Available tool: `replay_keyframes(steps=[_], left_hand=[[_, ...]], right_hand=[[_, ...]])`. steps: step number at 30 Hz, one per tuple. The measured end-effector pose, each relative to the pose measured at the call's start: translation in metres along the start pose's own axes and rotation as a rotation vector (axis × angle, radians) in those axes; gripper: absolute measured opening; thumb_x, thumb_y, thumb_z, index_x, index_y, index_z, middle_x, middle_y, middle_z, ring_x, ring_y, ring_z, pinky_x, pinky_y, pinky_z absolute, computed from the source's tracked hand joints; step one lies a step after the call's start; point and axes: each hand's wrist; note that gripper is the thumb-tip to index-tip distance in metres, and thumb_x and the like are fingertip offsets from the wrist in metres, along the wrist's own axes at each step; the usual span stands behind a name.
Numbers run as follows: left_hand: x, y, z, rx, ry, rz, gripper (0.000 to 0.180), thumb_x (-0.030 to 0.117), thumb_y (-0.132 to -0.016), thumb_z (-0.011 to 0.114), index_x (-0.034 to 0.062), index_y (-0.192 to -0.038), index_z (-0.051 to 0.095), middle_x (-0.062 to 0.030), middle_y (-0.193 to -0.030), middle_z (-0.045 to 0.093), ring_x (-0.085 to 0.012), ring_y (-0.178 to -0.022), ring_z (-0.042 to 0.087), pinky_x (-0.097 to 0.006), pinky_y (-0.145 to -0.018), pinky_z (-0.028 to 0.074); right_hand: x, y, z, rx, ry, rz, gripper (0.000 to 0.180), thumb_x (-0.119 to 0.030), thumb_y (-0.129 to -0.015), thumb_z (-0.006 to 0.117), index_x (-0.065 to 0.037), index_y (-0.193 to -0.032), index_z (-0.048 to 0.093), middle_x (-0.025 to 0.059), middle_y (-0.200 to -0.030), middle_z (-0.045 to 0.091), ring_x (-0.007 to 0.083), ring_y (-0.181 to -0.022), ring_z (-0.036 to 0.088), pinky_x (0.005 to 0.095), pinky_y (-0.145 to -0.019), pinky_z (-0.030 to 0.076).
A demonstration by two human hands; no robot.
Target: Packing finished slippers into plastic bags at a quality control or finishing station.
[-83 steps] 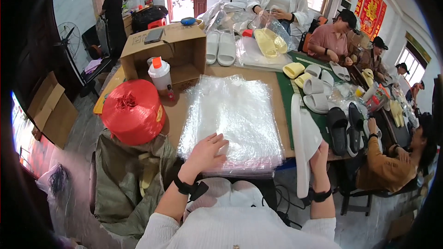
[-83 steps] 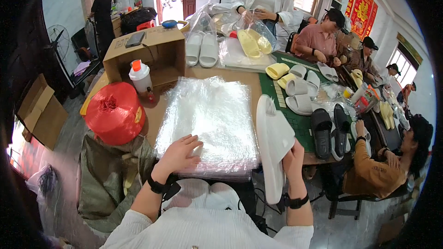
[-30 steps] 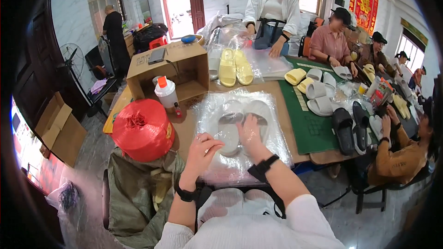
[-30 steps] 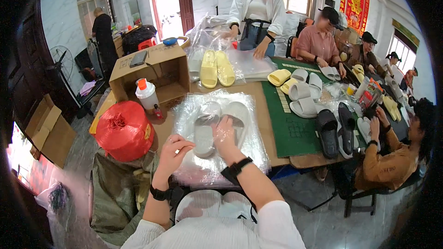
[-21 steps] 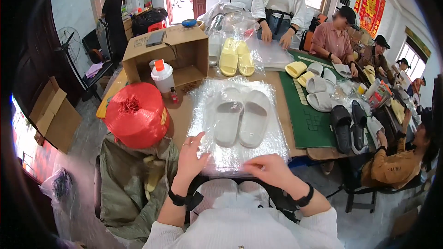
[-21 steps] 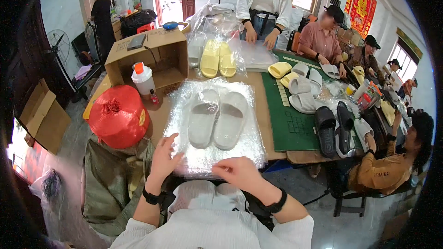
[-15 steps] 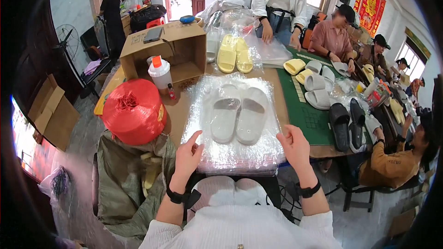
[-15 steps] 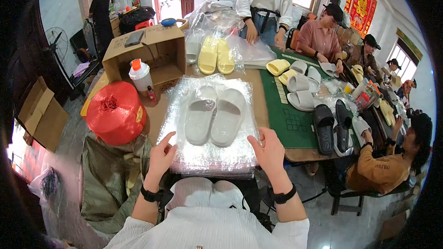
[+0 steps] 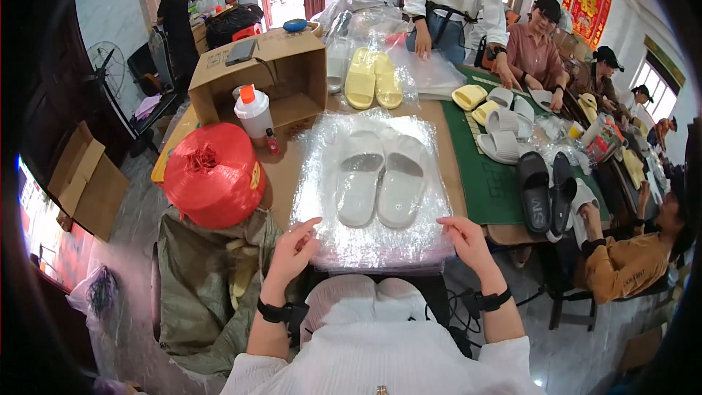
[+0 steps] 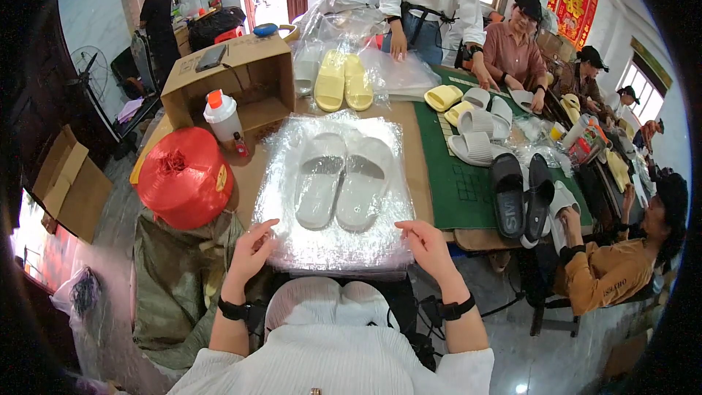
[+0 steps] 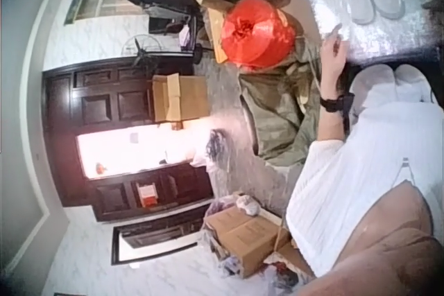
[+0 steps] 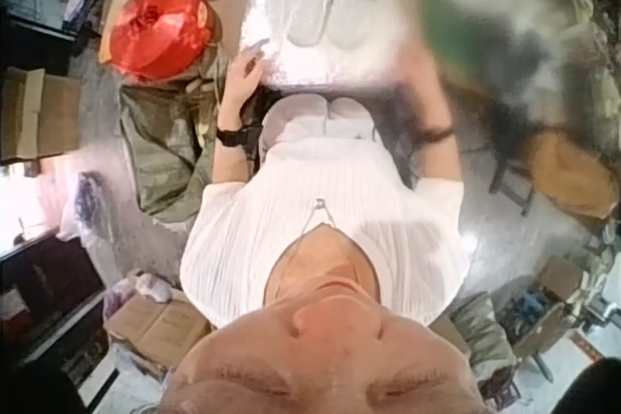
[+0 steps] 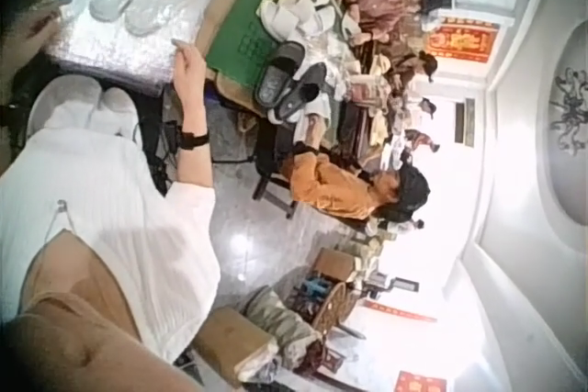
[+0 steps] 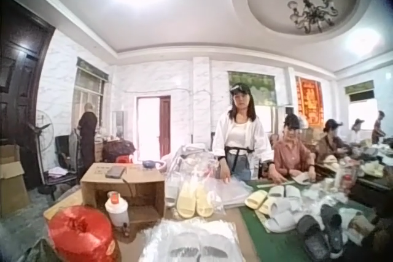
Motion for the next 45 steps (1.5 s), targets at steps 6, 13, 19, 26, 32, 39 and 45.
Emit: replay_keyframes(steps=[6, 13, 19, 26, 32, 39, 45], left_hand=[[0.005, -0.001, -0.018, 0.096, -0.192, 0.306, 0.048, -0.011, -0.078, 0.048, 0.0073, -0.119, 0.068, -0.0109, -0.130, 0.059, -0.0281, -0.117, 0.054, -0.031, -0.088, 0.049], [0.020, -0.008, -0.018, -0.178, -0.355, 0.342, 0.057, -0.010, -0.069, 0.051, 0.0111, -0.119, 0.069, -0.0081, -0.143, 0.056, -0.0365, -0.144, 0.036, -0.042, -0.104, 0.043], [0.020, -0.012, -0.026, -0.258, -0.336, 0.422, 0.053, 0.004, -0.067, 0.060, 0.0092, -0.120, 0.068, -0.0103, -0.143, 0.055, -0.0375, -0.142, 0.038, -0.044, -0.110, 0.039], [0.029, -0.011, -0.023, -0.312, -0.228, 0.357, 0.065, 0.029, -0.073, 0.076, 0.0113, -0.133, 0.060, -0.0125, -0.151, 0.046, -0.0370, -0.146, 0.031, -0.050, -0.117, 0.027], [0.038, -0.010, -0.005, -0.216, -0.514, 0.489, 0.060, 0.031, -0.074, 0.080, 0.0121, -0.128, 0.063, -0.0111, -0.148, 0.049, -0.0361, -0.143, 0.036, -0.048, -0.114, 0.034], [0.009, -0.014, 0.005, -0.048, -0.349, 0.547, 0.023, 0.001, -0.079, 0.066, 0.0071, -0.101, 0.073, -0.0092, -0.126, 0.066, -0.0354, -0.132, 0.050, -0.044, -0.105, 0.044], [-0.020, -0.017, 0.009, 0.004, 0.056, 0.260, 0.014, 0.001, -0.084, 0.064, 0.0028, -0.095, 0.072, -0.0106, -0.109, 0.071, -0.0296, -0.114, 0.063, -0.038, -0.097, 0.048]], right_hand=[[-0.013, 0.010, 0.000, -0.013, 0.447, -0.191, 0.041, 0.005, -0.080, 0.062, -0.015, -0.114, 0.071, 0.0083, -0.107, 0.058, 0.0205, -0.079, 0.056, 0.0299, -0.070, 0.047], [-0.021, 0.007, -0.007, 0.036, 0.422, -0.184, 0.023, -0.004, -0.079, 0.070, -0.016, -0.097, 0.076, 0.0054, -0.100, 0.057, 0.0220, -0.087, 0.055, 0.0335, -0.071, 0.046], [-0.015, -0.003, -0.008, 0.116, 0.288, -0.177, 0.011, -0.008, -0.083, 0.067, -0.010, -0.090, 0.076, 0.0055, -0.103, 0.060, 0.0209, -0.092, 0.054, 0.0311, -0.078, 0.043], [0.012, -0.014, -0.001, 0.273, -0.082, -0.013, 0.023, -0.011, -0.093, 0.058, 0.001, -0.082, 0.074, 0.0072, -0.098, 0.067, 0.0189, -0.095, 0.057, 0.0308, -0.082, 0.044], [0.018, -0.015, -0.002, 0.320, -0.097, 0.063, 0.023, -0.011, -0.093, 0.058, 0.001, -0.081, 0.073, 0.0089, -0.096, 0.068, 0.0203, -0.097, 0.059, 0.0323, -0.087, 0.043], [-0.022, -0.006, -0.005, 0.109, 0.307, -0.390, 0.011, -0.008, -0.084, 0.066, -0.007, -0.091, 0.073, 0.0066, -0.117, 0.067, 0.0270, -0.114, 0.054, 0.0390, -0.098, 0.043], [0.006, -0.002, 0.004, 0.169, 0.048, -0.139, 0.008, -0.010, -0.088, 0.066, -0.004, -0.091, 0.070, 0.0057, -0.086, 0.072, 0.0212, -0.091, 0.063, 0.0351, -0.089, 0.046]])
Point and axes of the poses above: each hand's wrist, its own y-axis away from the middle knuckle, its own z-axis out of the palm, x = y × z
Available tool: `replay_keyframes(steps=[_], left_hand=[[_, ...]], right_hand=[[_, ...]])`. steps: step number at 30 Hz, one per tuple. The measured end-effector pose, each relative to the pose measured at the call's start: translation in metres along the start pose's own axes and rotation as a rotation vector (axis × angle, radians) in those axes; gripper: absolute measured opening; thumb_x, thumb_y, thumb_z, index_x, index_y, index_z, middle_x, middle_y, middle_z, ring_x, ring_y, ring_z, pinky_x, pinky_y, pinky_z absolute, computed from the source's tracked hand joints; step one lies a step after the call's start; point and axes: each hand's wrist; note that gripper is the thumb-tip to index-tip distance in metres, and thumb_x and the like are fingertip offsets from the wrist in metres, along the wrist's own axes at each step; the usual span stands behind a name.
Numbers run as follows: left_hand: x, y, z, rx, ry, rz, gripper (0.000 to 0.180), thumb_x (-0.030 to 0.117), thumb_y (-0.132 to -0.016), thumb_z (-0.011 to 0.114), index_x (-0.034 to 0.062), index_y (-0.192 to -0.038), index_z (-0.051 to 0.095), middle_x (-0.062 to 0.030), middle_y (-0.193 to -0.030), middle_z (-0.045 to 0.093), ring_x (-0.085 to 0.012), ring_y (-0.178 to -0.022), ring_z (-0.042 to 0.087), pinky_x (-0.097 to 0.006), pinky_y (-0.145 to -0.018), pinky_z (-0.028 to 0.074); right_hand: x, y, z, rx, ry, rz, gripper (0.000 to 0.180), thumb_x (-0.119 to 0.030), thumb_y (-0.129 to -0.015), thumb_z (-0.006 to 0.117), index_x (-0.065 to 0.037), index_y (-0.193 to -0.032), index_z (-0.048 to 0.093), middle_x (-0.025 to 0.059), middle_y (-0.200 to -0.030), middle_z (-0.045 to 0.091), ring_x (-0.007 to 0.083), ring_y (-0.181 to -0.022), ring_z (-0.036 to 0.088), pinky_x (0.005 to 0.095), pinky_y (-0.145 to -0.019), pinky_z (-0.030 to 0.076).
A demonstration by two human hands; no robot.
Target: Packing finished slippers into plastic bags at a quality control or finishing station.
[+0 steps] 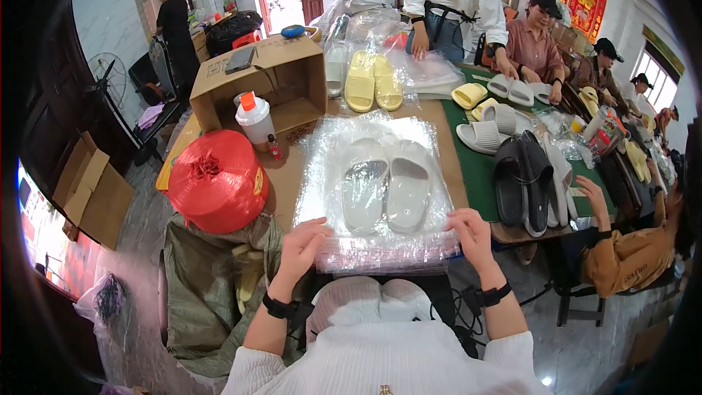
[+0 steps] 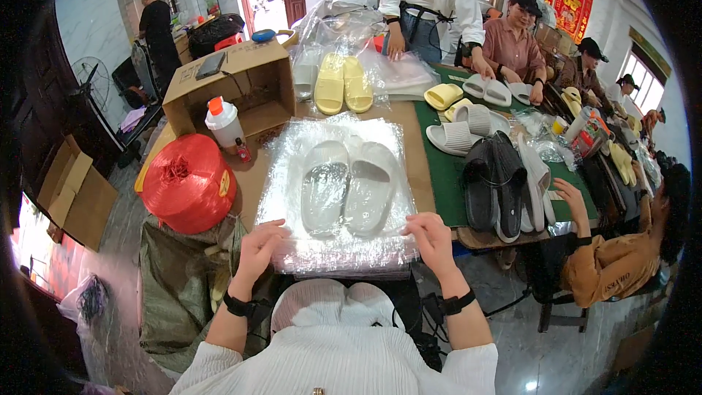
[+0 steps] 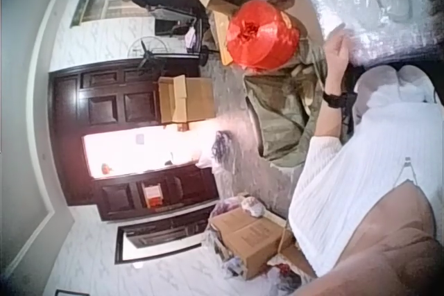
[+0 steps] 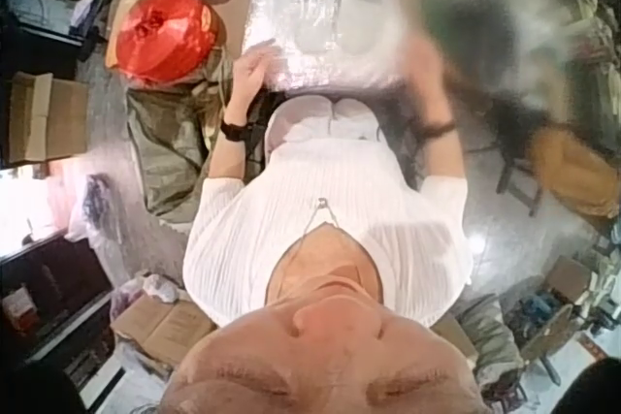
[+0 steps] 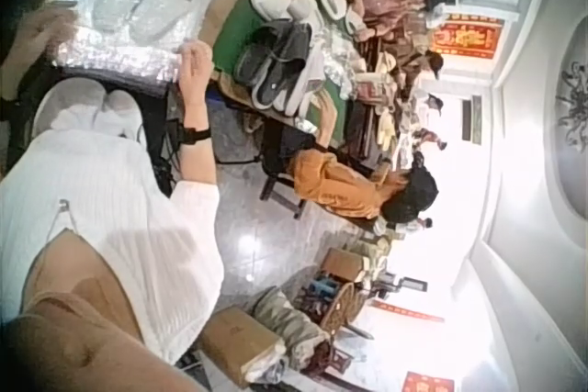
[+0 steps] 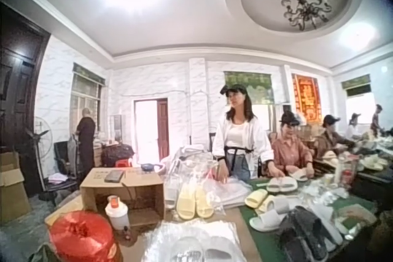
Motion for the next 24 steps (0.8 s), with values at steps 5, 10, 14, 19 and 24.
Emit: replay_keyframes(steps=[5, 10, 14, 19, 24], left_hand=[[0.005, -0.003, 0.010, 0.140, 0.241, -0.410, 0.008, 0.005, -0.089, 0.064, 0.0004, -0.089, 0.071, -0.0094, -0.090, 0.070, -0.0215, -0.092, 0.067, -0.035, -0.082, 0.052], [-0.004, -0.010, 0.013, 0.245, -0.216, -0.171, 0.019, 0.018, -0.089, 0.068, 0.0003, -0.083, 0.067, -0.0112, -0.074, 0.065, -0.0221, -0.069, 0.063, -0.035, -0.063, 0.048], [-0.003, -0.020, 0.021, 0.299, -0.256, -0.266, 0.029, 0.026, -0.090, 0.068, -0.0004, -0.078, 0.065, -0.0142, -0.069, 0.061, -0.0247, -0.066, 0.061, -0.036, -0.059, 0.045], [0.002, -0.024, 0.020, 0.196, -0.270, -0.485, 0.026, 0.025, -0.089, 0.068, 0.0006, -0.080, 0.063, -0.0129, -0.073, 0.064, -0.0284, -0.073, 0.062, -0.039, -0.066, 0.046], [0.050, -0.028, 0.027, 0.335, -0.749, 0.067, 0.020, 0.013, -0.086, 0.067, 0.0079, -0.105, 0.064, -0.0094, -0.105, 0.069, -0.0329, -0.110, 0.057, -0.048, -0.091, 0.044]], right_hand=[[0.009, -0.006, 0.013, 0.074, -0.224, 0.293, 0.015, -0.011, -0.095, 0.061, 0.002, -0.092, 0.068, 0.0053, -0.068, 0.066, 0.0103, -0.063, 0.062, 0.0250, -0.064, 0.048], [-0.002, -0.018, 0.020, 0.146, -0.135, 0.406, 0.014, -0.010, -0.094, 0.062, 0.003, -0.090, 0.067, -0.0010, -0.063, 0.057, 0.0057, -0.054, 0.052, 0.0214, -0.053, 0.044], [0.003, -0.025, 0.021, 0.126, -0.007, 0.456, 0.018, -0.014, -0.093, 0.065, 0.003, -0.086, 0.068, -0.0006, -0.058, 0.053, 0.0069, -0.052, 0.050, 0.0246, -0.050, 0.042], [0.026, -0.026, 0.029, 0.111, 0.304, 0.429, 0.029, -0.028, -0.084, 0.069, 0.001, -0.083, 0.068, 0.0151, -0.064, 0.062, 0.0293, -0.058, 0.061, 0.0404, -0.060, 0.047], [0.018, -0.026, 0.029, 0.125, 0.385, 0.403, 0.029, -0.028, -0.084, 0.069, 0.001, -0.082, 0.068, 0.0171, -0.066, 0.063, 0.0344, -0.062, 0.063, 0.0416, -0.060, 0.048]])
Point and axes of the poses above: each hand's wrist, its own y-axis away from the middle knuckle, its own z-axis out of the palm, x = y × z
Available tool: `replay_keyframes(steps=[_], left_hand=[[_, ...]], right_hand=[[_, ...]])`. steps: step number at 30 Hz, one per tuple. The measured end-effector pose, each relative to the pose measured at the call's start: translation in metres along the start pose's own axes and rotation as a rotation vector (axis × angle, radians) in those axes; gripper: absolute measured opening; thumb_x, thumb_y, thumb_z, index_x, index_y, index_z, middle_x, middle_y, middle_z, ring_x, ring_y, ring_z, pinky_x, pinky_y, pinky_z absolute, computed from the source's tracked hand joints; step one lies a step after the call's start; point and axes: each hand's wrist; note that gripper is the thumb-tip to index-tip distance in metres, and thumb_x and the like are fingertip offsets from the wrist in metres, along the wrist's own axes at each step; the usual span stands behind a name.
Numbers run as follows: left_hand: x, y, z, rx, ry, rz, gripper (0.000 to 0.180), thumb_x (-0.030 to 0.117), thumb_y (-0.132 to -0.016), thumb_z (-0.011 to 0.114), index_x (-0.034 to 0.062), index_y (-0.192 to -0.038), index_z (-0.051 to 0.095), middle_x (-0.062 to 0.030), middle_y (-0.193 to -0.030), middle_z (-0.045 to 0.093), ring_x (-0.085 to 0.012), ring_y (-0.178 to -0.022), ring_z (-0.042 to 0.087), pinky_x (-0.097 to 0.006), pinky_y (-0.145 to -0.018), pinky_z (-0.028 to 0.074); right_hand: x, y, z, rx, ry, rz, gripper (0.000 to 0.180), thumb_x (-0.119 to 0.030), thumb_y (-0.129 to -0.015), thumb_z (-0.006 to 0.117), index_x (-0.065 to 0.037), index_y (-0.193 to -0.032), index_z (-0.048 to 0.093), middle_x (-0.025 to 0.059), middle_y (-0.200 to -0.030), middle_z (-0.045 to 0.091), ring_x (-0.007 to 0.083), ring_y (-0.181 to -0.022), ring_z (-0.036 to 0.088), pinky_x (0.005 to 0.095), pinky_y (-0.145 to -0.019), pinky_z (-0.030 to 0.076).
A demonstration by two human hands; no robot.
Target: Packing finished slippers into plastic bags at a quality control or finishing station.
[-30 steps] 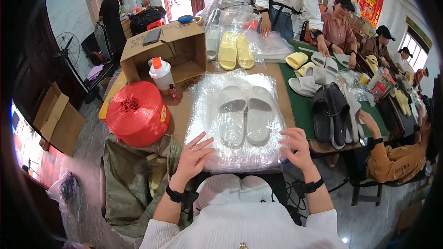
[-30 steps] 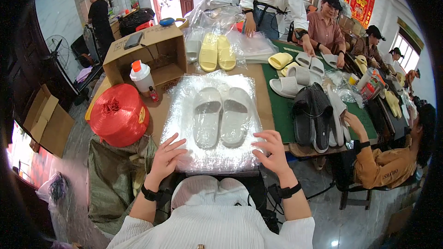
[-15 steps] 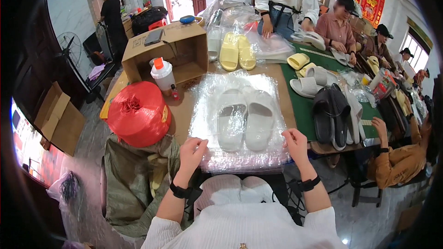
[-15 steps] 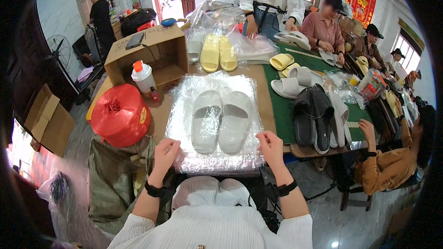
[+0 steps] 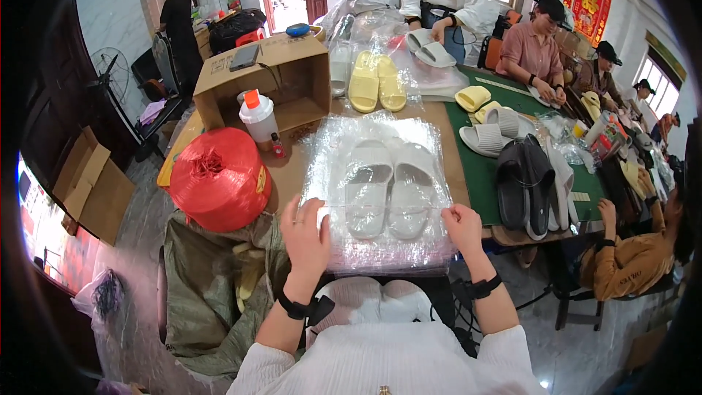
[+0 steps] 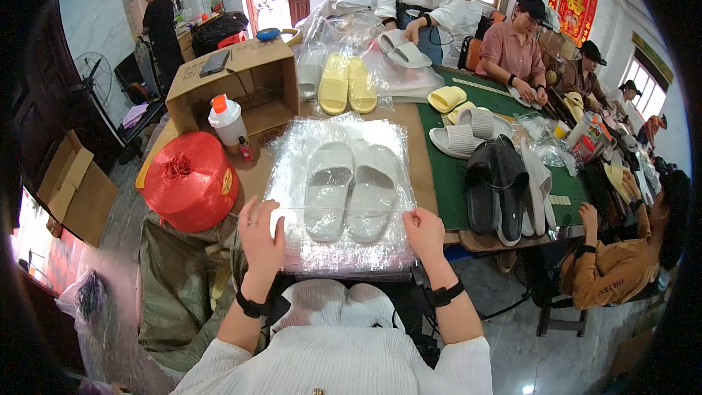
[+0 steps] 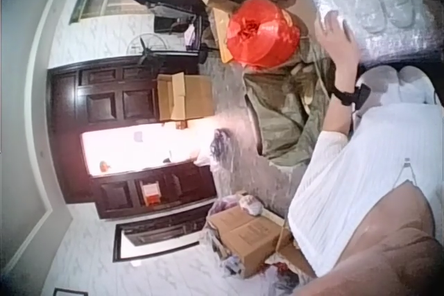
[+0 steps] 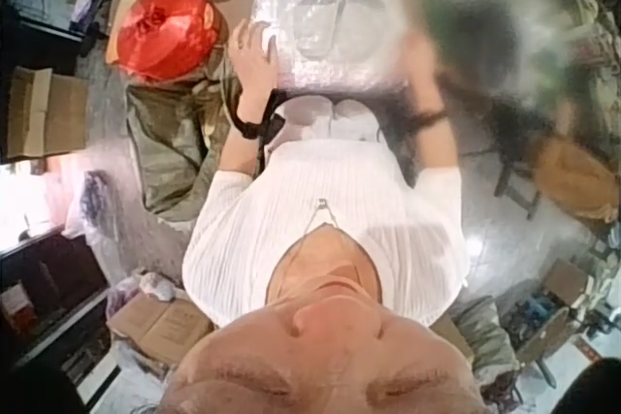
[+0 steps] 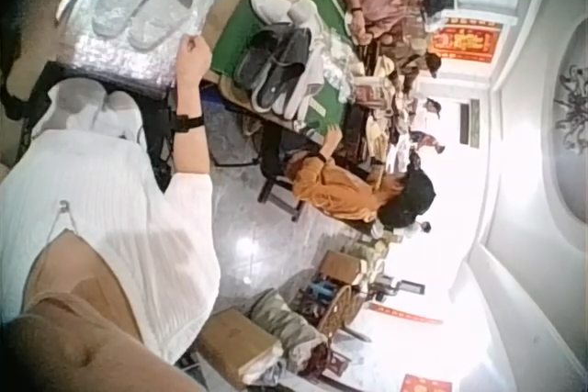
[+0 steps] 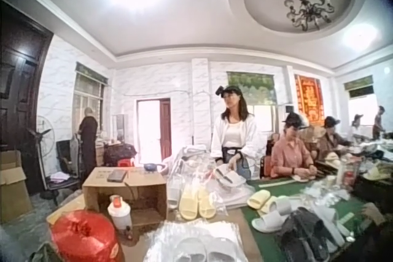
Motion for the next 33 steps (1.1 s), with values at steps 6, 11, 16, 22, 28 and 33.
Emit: replay_keyframes(steps=[6, 11, 16, 22, 28, 33], left_hand=[[0.022, 0.000, 0.030, -0.275, 0.046, 0.326, 0.043, 0.021, -0.092, 0.060, 0.0128, -0.134, 0.056, -0.0082, -0.149, 0.047, -0.0346, -0.146, 0.028, -0.052, -0.120, 0.019], [0.004, 0.021, 0.069, -0.487, -0.008, 0.236, 0.053, 0.034, -0.099, 0.049, 0.0143, -0.148, 0.042, -0.0076, -0.159, 0.033, -0.0346, -0.148, 0.022, -0.051, -0.121, 0.016], [0.004, 0.023, 0.071, -0.477, -0.009, 0.229, 0.053, 0.033, -0.099, 0.049, 0.0140, -0.148, 0.042, -0.0073, -0.159, 0.032, -0.0349, -0.148, 0.022, -0.052, -0.120, 0.016], [-0.006, 0.022, 0.078, -0.509, 0.106, 0.185, 0.058, 0.033, -0.098, 0.053, 0.0077, -0.148, 0.040, -0.0158, -0.159, 0.027, -0.0378, -0.149, 0.019, -0.050, -0.120, 0.016], [-0.013, 0.030, 0.093, -0.230, 0.367, -0.128, 0.092, 0.044, -0.081, 0.073, -0.0113, -0.144, 0.033, -0.0362, -0.156, 0.014, -0.0471, -0.147, 0.013, -0.051, -0.119, 0.016], [-0.011, 0.020, 0.094, -0.315, 0.248, -0.287, 0.102, 0.046, -0.074, 0.081, -0.0146, -0.141, 0.035, -0.0371, -0.155, 0.014, -0.0484, -0.145, 0.014, -0.051, -0.119, 0.017]], right_hand=[[-0.004, 0.004, -0.002, 0.020, 0.116, -0.035, 0.023, -0.025, -0.085, 0.067, -0.002, -0.086, 0.069, 0.0171, -0.069, 0.064, 0.0348, -0.067, 0.064, 0.0444, -0.065, 0.049], [-0.042, 0.021, -0.007, 0.155, 0.477, -0.277, 0.039, -0.016, -0.083, 0.069, -0.007, -0.119, 0.059, 0.0130, -0.129, 0.056, 0.0367, -0.128, 0.045, 0.0487, -0.100, 0.038], [-0.075, 0.030, 0.007, 0.079, 0.331, -0.736, 0.048, -0.019, -0.084, 0.069, -0.003, -0.127, 0.054, 0.0186, -0.138, 0.048, 0.0398, -0.135, 0.039, 0.0504, -0.108, 0.035], [-0.015, 0.021, 0.057, -0.249, 0.210, -0.532, 0.075, -0.038, -0.096, 0.056, 0.007, -0.149, 0.028, 0.0273, -0.157, 0.023, 0.0448, -0.146, 0.020, 0.0517, -0.119, 0.018], [-0.003, 0.027, 0.073, -0.088, 0.078, -0.353, 0.091, -0.043, -0.094, 0.059, 0.015, -0.148, 0.014, 0.0363, -0.156, 0.010, 0.0493, -0.146, 0.011, 0.0522, -0.120, 0.013], [0.002, 0.025, 0.074, -0.074, 0.083, -0.312, 0.097, -0.044, -0.090, 0.065, 0.018, -0.146, 0.016, 0.0370, -0.155, 0.012, 0.0514, -0.145, 0.013, 0.0528, -0.119, 0.013]])
Point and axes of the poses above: each hand's wrist, its own y-axis away from the middle knuckle, its own z-axis out of the palm, x = y × z
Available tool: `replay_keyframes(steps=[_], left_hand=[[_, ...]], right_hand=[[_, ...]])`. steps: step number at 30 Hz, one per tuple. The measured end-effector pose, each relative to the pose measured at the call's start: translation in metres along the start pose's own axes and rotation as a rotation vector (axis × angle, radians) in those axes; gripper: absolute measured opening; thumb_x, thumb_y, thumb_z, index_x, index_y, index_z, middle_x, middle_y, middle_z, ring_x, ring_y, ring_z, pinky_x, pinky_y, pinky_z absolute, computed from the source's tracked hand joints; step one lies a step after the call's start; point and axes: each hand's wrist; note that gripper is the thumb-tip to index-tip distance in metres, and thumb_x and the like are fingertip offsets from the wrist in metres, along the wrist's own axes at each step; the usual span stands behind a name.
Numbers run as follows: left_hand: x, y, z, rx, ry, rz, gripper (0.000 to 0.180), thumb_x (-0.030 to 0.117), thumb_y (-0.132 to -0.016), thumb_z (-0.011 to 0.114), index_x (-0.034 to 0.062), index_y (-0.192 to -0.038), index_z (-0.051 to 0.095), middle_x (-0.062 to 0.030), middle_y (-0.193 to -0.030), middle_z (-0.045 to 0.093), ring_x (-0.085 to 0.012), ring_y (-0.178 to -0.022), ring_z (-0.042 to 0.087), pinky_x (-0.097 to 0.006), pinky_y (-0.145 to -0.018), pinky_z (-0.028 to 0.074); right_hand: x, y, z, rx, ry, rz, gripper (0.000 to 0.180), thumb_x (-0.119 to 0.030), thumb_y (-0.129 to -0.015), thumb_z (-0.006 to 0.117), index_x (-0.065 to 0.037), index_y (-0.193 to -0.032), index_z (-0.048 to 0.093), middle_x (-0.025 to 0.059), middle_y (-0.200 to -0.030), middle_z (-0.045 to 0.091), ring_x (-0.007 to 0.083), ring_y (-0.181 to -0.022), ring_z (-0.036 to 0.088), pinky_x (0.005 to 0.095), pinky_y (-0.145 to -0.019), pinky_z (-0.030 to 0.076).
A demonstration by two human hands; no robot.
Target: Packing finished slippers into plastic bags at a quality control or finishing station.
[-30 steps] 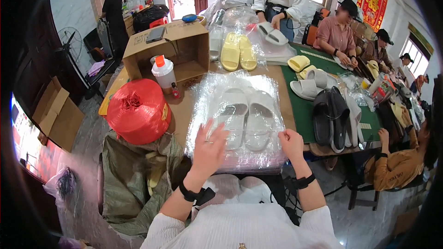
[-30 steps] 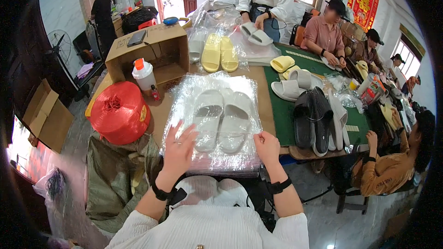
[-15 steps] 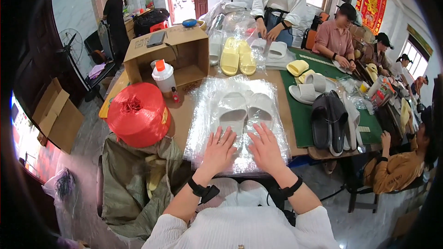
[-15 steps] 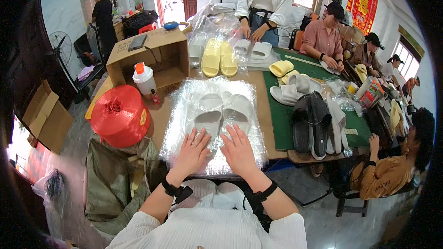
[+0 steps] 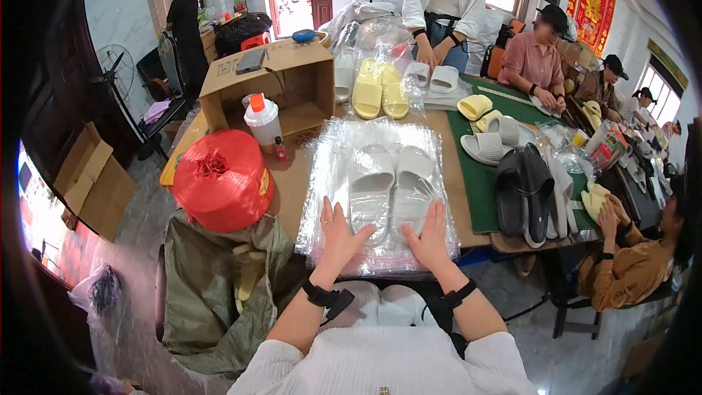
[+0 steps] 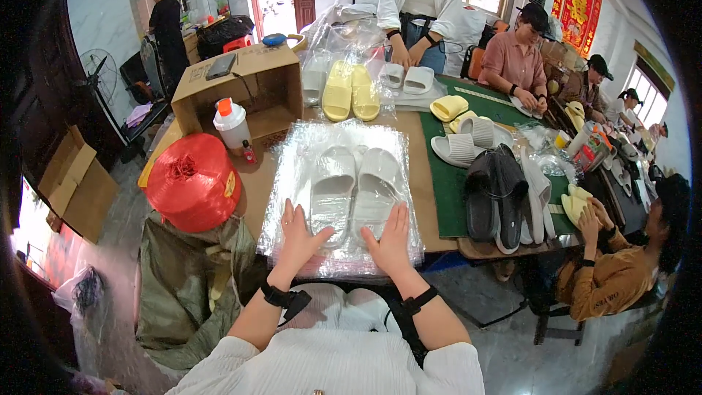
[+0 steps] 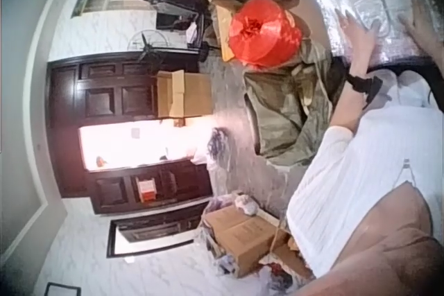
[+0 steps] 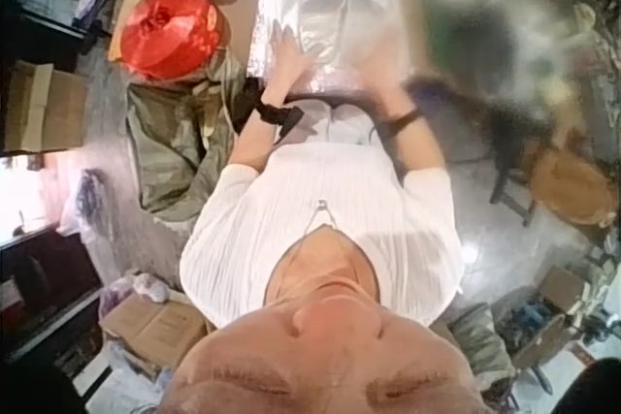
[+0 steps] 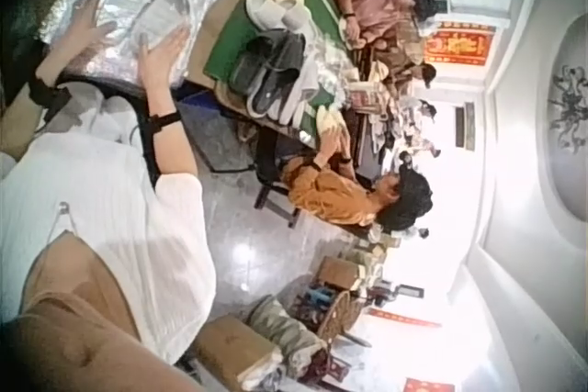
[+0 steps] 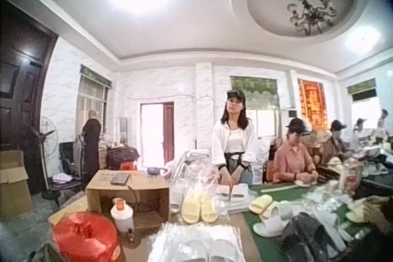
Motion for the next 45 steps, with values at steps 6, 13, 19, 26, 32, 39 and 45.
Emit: replay_keyframes(steps=[6, 13, 19, 26, 32, 39, 45], left_hand=[[-0.001, -0.007, 0.001, -0.045, -0.059, -0.046, 0.093, 0.041, -0.068, 0.086, -0.0081, -0.135, 0.045, -0.0362, -0.151, 0.025, -0.0479, -0.143, 0.017, -0.051, -0.117, 0.020], [0.031, -0.004, -0.005, -0.027, 0.432, -0.049, 0.071, 0.018, -0.076, 0.080, -0.0058, -0.134, 0.046, -0.0269, -0.135, 0.050, -0.0354, -0.127, 0.049, -0.042, -0.106, 0.041], [0.042, 0.003, -0.005, -0.050, 1.095, -0.214, 0.057, 0.000, -0.084, 0.068, -0.0035, -0.136, 0.046, -0.0131, -0.125, 0.062, -0.0216, -0.110, 0.063, -0.033, -0.093, 0.051], [0.060, 0.014, -0.033, -0.142, 1.413, -0.261, 0.052, -0.003, -0.086, 0.062, 0.0011, -0.136, 0.048, -0.0092, -0.123, 0.063, -0.0181, -0.108, 0.063, -0.033, -0.094, 0.051], [0.086, 0.029, -0.060, -0.206, 1.519, -0.326, 0.049, -0.003, -0.087, 0.060, 0.0019, -0.135, 0.050, -0.0075, -0.121, 0.064, -0.0189, -0.110, 0.063, -0.036, -0.096, 0.051], [0.069, 0.056, -0.036, -0.161, 0.617, 0.155, 0.054, -0.003, -0.090, 0.059, 0.0028, -0.141, 0.042, -0.0094, -0.130, 0.057, -0.0201, -0.119, 0.056, -0.036, -0.103, 0.044], [0.075, 0.059, -0.035, -0.283, 1.420, -0.377, 0.055, -0.003, -0.092, 0.059, 0.0052, -0.142, 0.039, -0.0077, -0.134, 0.053, -0.0177, -0.122, 0.052, -0.034, -0.105, 0.041]], right_hand=[[-0.001, -0.001, -0.003, 0.002, -0.087, 0.040, 0.096, -0.045, -0.088, 0.069, 0.019, -0.144, 0.023, 0.0361, -0.155, 0.016, 0.0495, -0.144, 0.016, 0.0521, -0.119, 0.016], [0.005, 0.002, -0.009, 0.020, -0.132, 0.056, 0.094, -0.045, -0.087, 0.069, 0.017, -0.144, 0.025, 0.0340, -0.155, 0.019, 0.0472, -0.145, 0.018, 0.0506, -0.119, 0.017], [-0.011, -0.002, -0.035, 0.015, -0.135, 0.075, 0.093, -0.037, -0.083, 0.075, 0.006, -0.150, 0.025, 0.0305, -0.156, 0.021, 0.0435, -0.145, 0.021, 0.0481, -0.119, 0.020], [-0.026, -0.007, -0.072, 0.022, -0.884, 0.218, 0.085, -0.021, -0.077, 0.083, 0.007, -0.142, 0.037, 0.0230, -0.141, 0.047, 0.0291, -0.127, 0.049, 0.0401, -0.106, 0.041], [-0.059, 0.002, -0.083, 0.032, -0.960, 0.258, 0.062, -0.015, -0.078, 0.081, 0.007, -0.126, 0.050, 0.0151, -0.111, 0.066, 0.0198, -0.100, 0.064, 0.0330, -0.088, 0.052], [-0.086, 0.011, -0.068, 0.217, -0.828, 0.180, 0.056, -0.012, -0.081, 0.077, 0.006, -0.125, 0.047, 0.0158, -0.106, 0.068, 0.0212, -0.096, 0.065, 0.0339, -0.083, 0.052], [-0.090, 0.018, -0.054, 0.117, -0.761, 0.127, 0.060, -0.012, -0.081, 0.078, 0.005, -0.129, 0.045, 0.0171, -0.110, 0.067, 0.0232, -0.100, 0.065, 0.0345, -0.085, 0.052]])
Point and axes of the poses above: each hand's wrist, its own y-axis away from the middle knuckle, its own z-axis out of the palm, x = y × z
